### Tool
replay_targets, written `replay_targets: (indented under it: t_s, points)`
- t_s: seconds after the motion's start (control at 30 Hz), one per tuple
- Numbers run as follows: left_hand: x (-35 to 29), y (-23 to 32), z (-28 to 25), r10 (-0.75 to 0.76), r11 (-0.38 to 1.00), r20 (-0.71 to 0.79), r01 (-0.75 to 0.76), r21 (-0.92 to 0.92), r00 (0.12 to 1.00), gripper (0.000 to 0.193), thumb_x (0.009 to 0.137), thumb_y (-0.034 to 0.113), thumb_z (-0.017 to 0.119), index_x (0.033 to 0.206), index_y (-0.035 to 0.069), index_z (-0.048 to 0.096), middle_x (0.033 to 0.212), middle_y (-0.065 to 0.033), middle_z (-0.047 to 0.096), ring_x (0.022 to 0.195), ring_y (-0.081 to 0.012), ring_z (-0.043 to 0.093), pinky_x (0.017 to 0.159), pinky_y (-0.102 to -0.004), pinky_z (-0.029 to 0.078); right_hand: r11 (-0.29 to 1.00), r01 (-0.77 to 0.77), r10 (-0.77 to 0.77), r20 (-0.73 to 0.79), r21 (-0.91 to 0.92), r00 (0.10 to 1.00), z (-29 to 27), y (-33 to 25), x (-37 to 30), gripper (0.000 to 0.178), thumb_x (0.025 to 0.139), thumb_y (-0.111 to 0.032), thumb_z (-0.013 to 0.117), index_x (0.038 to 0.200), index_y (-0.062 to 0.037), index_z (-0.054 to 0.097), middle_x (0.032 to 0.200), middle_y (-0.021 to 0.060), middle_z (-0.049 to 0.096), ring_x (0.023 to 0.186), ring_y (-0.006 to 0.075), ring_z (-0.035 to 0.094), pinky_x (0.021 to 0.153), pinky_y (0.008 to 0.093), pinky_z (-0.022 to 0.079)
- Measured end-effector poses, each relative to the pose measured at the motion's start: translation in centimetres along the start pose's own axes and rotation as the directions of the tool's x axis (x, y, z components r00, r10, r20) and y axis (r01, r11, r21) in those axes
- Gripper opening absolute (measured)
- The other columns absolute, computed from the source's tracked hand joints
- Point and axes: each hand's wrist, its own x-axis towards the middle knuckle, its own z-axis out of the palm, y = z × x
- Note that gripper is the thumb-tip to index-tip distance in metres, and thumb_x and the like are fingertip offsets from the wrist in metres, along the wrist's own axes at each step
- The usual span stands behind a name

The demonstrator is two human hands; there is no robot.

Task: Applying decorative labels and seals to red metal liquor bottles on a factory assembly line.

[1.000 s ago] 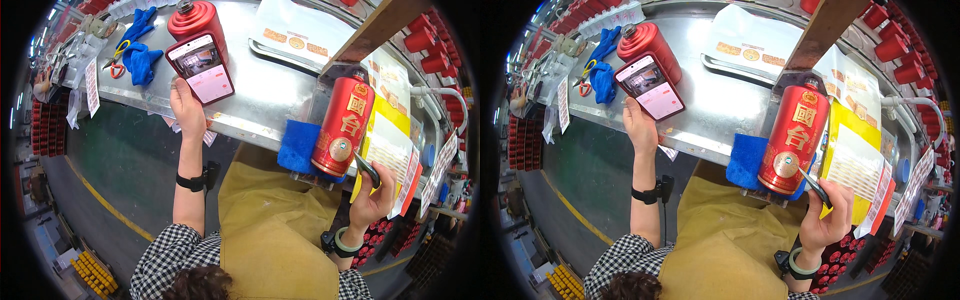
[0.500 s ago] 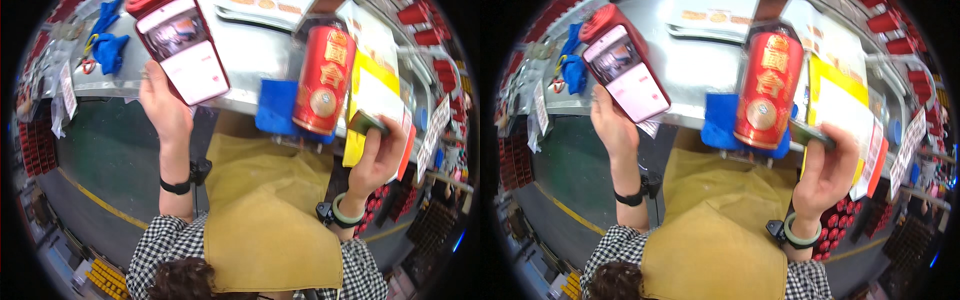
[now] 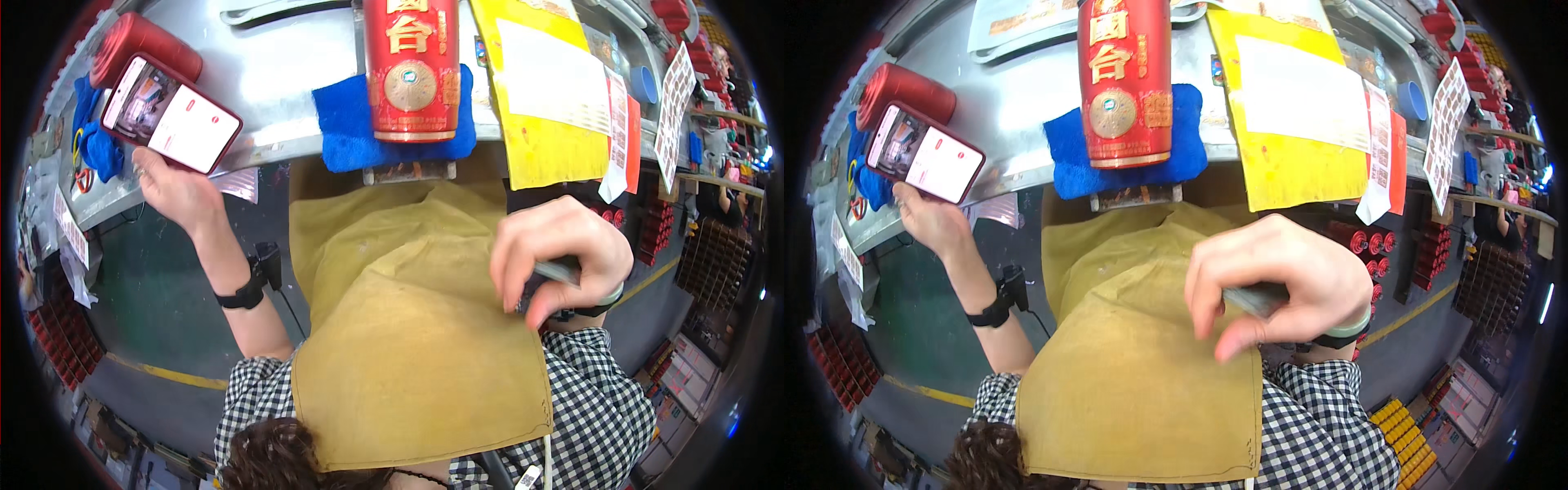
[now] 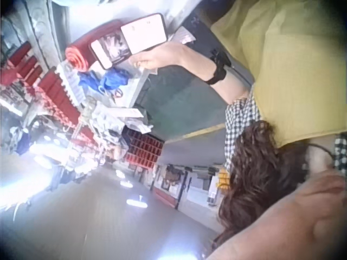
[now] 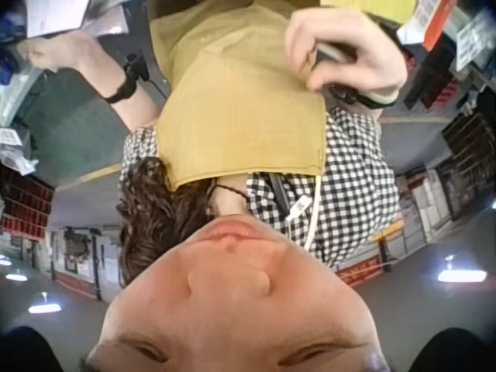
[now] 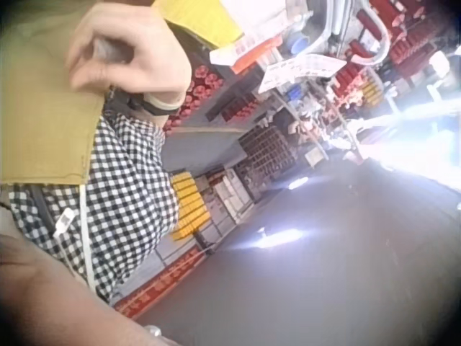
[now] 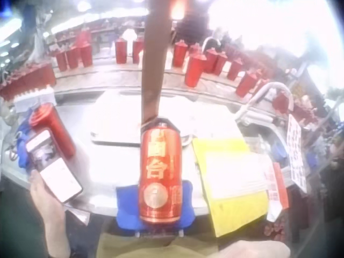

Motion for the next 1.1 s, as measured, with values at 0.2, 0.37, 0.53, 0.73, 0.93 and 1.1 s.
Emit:
replay_targets:
  t_s: [0.2, 0.37, 0.53, 0.73, 0.93, 1.1]
  points:
    - [1.0, -2.1, -0.5, 0.094, 0.995, -0.016, -0.093, 0.026, 0.995, 0.037, 0.112, 0.031, 0.045, 0.111, -0.003, 0.058, 0.111, -0.0116, 0.07, 0.094, -0.0179, 0.069, 0.082, -0.0331, 0.058, 0.871, 0.462, -0.49, 0.216, 0.171, 0.844, 4.4, -2.2, 3.7, 0.024, 0.093, -0.033, 0.078, 0.099, -0.0105, 0.077, 0.097, 0.0027, 0.068, 0.072, 0.014, 0.055, 0.062, 0.0308, 0.042]
    - [0.9, -2.5, -0.5, 0.1, 0.992, -0.064, -0.095, 0.08, 0.993, 0.04, 0.112, 0.035, 0.045, 0.106, -0.003, 0.057, 0.104, -0.0111, 0.07, 0.09, -0.0151, 0.069, 0.078, -0.03, 0.056, 0.864, 0.492, -0.494, 0.354, 0.105, 0.794, 5.2, -4.3, 4.9, 0.026, 0.09, -0.023, 0.068, 0.109, -0.0065, 0.073, 0.112, 0.0064, 0.066, 0.081, 0.023, 0.053, 0.064, 0.0347, 0.045]
    - [0.8, -2.4, 0.5, 0.077, 0.993, -0.103, -0.067, 0.096, 0.992, 0.041, 0.113, 0.036, 0.043, 0.105, -0.001, 0.057, 0.101, -0.0102, 0.07, 0.085, -0.0142, 0.069, 0.074, -0.0291, 0.057, 0.85, 0.511, -0.428, 0.4, -0.127, 0.811, 5.3, -6.1, 4.9, 0.03, 0.082, -0.022, 0.069, 0.105, -0.0027, 0.072, 0.087, 0.0033, 0.059, 0.074, 0.0213, 0.051, 0.062, 0.0317, 0.043]
    - [1.7, -2.7, 0.6, 0.136, 0.989, -0.022, -0.134, 0.055, 0.991, 0.039, 0.114, 0.034, 0.04, 0.11, 0.0, 0.058, 0.1, -0.009, 0.07, 0.085, -0.0131, 0.069, 0.074, -0.028, 0.056, 0.692, 0.667, -0.658, 0.137, -0.278, 0.74, 5.7, -7.6, 5.5, 0.008, 0.083, -0.011, 0.068, 0.089, -0.0092, 0.072, 0.086, 0.0066, 0.07, 0.067, 0.0193, 0.059, 0.055, 0.0286, 0.044]
    - [1.6, -3.2, 0.2, 0.064, 0.998, 0.001, -0.064, 0.0, 0.998, 0.038, 0.113, 0.037, 0.042, 0.116, 0.002, 0.058, 0.11, -0.0078, 0.068, 0.094, -0.0142, 0.068, 0.083, -0.0296, 0.055, 0.42, 0.843, -0.897, -0.012, -0.336, 0.442, 6.0, -8.4, 5.0, 0.006, 0.095, -0.015, 0.062, 0.092, -0.0184, 0.058, 0.082, -0.0032, 0.066, 0.066, 0.0141, 0.057, 0.059, 0.027, 0.044]
    - [1.4, -2.5, -0.1, 0.005, 1.0, -0.031, -0.005, 0.003, 1.0, 0.046, 0.114, 0.041, 0.035, 0.131, 0.002, 0.051, 0.123, -0.0103, 0.064, 0.11, -0.0173, 0.062, 0.094, -0.0339, 0.05, 0.152, 0.223, -0.976, -0.11, -0.963, 0.19, 5.5, -6.8, 3.0, 0.029, 0.092, -0.044, 0.077, 0.082, -0.0197, 0.065, 0.083, -0.0046, 0.05, 0.067, 0.0115, 0.038, 0.059, 0.0321, 0.029]
